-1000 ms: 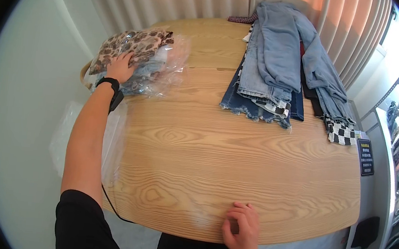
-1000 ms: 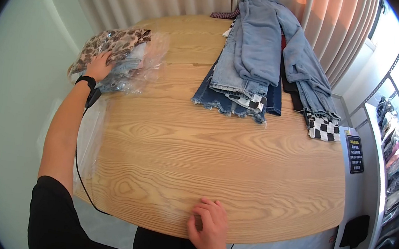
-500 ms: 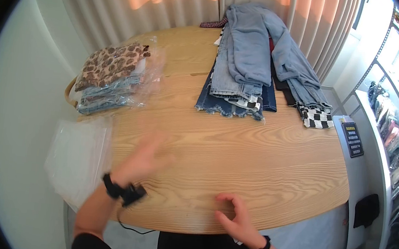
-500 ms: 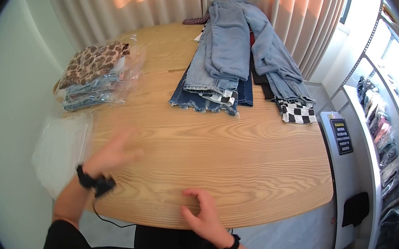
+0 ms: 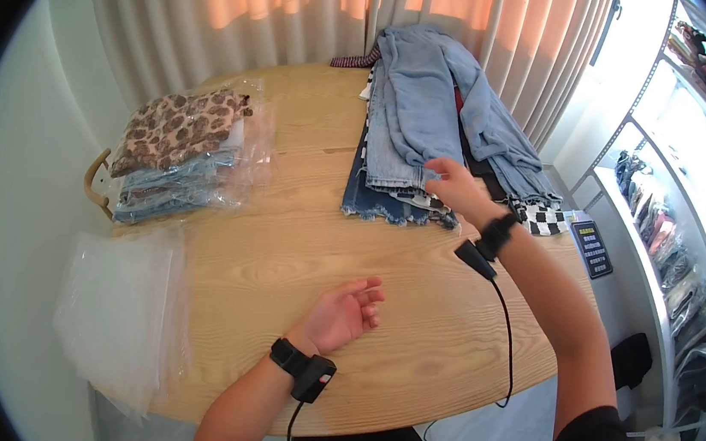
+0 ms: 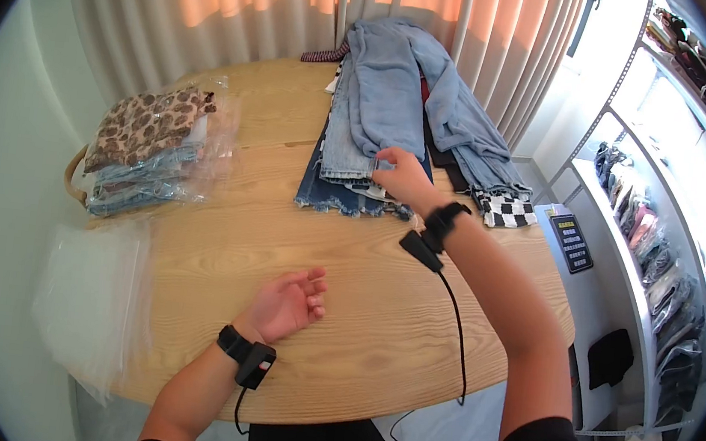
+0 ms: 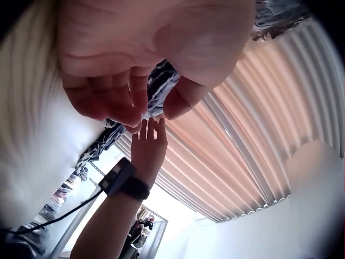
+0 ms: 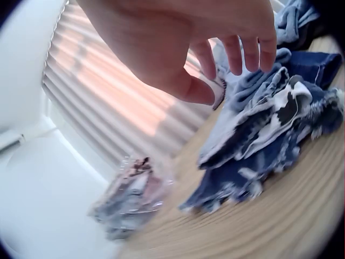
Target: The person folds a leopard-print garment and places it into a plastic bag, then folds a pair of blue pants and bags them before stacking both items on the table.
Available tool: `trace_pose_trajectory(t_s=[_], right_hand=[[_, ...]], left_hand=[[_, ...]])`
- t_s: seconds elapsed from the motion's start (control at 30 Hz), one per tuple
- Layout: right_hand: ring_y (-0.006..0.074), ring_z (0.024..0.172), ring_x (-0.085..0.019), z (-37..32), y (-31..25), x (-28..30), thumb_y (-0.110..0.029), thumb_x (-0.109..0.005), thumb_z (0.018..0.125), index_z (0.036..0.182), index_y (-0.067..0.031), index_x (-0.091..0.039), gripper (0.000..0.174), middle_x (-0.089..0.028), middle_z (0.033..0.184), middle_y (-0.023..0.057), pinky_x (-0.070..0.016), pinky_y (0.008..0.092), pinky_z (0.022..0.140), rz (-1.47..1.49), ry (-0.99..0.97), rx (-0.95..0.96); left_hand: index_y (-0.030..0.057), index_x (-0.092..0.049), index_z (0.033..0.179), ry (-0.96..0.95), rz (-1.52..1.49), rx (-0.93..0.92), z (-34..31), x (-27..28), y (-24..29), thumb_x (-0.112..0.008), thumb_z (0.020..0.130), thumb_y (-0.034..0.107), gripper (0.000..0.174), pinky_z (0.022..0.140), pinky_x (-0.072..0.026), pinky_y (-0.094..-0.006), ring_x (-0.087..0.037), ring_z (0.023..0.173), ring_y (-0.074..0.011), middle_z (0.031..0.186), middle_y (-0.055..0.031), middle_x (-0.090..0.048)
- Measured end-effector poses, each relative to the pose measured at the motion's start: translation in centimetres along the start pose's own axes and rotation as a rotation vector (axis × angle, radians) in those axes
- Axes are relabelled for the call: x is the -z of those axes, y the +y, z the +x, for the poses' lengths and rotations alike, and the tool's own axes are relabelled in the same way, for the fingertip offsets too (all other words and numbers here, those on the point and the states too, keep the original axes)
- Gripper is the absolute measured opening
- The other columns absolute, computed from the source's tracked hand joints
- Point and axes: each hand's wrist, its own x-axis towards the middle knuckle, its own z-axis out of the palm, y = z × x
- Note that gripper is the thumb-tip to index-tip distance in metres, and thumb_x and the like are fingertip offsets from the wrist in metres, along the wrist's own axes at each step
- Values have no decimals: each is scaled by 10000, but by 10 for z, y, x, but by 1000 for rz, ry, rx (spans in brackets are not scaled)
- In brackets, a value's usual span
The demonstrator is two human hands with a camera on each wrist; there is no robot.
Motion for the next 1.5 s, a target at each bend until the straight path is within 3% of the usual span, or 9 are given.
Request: trace_pose_trajectory(t_s=[0.2,0.37,0.6,0.8,1.0,1.17,1.23,1.43,1.5], right_hand=[[385,1202,-456,82,56,-16,-158,-618,798,1426,-181,-351,683,-589,1213,139,-399,471,989,-678,370,105],[345,1132,-507,95,62,-25,-200,-572,868,1246,-139,-547,383,-612,1165,92,-406,488,916,-797,364,99],[392,1038,-533,70,27,-39,-182,-499,871,1045,-22,-556,243,-607,1033,222,-434,438,836,-269,399,231],[75,704,-410,-61,-48,-10,-141,-435,897,904,-4,-539,173,-456,731,-7,-357,251,612,223,250,322],[213,1069,-574,-277,-78,47,-273,-667,779,1228,30,-502,566,-590,1154,107,-433,342,950,890,-221,132],[260,690,-524,-440,-128,81,-370,-542,897,681,-93,-564,351,-588,679,132,-436,414,705,1346,235,475],[178,407,-389,-480,-110,157,-209,-474,929,524,-114,-500,417,-489,483,67,-404,387,543,1079,-578,809],[185,424,-510,-562,-93,225,-64,-488,873,501,-91,-557,380,-572,515,112,-458,374,612,1012,-519,785],[196,504,-511,-561,-57,221,-144,-539,883,608,-123,-558,276,-551,553,92,-445,372,624,1152,-243,803]], left_hand=[[59,-550,1179,12,-93,55,3,3,4,-517,948,206,276,776,-480,-336,-578,787,-165,977,-83,-648],[65,-548,1185,3,-84,58,4,4,3,-516,955,204,271,791,-493,-339,-598,806,-170,1000,-83,-652],[67,-552,1155,-13,-71,40,5,5,6,-512,955,226,258,815,-481,-337,-575,863,-163,996,-65,-613],[54,-555,1137,12,-81,25,7,7,3,-514,951,281,296,836,-476,-357,-573,883,-180,1009,-75,-604],[27,-465,1232,63,-107,-12,4,-2,4,-482,960,414,473,962,-433,-442,-540,1104,-286,1210,-163,-549],[16,-205,1438,103,-152,-93,-3,-2,-1,-441,928,575,793,1067,-338,-522,-412,1296,-365,1415,-233,-385],[5,-68,1476,25,-138,-167,-8,0,1,-439,890,649,946,1085,-297,-556,-368,1325,-373,1452,-235,-325],[-24,-429,1333,-79,56,-265,11,-15,13,-535,908,517,696,1056,-376,-458,-512,1206,-321,1321,-191,-523],[-13,-556,1205,381,523,-173,21,-11,16,-578,920,400,502,1005,-435,-397,-583,1111,-278,1209,-165,-611]])
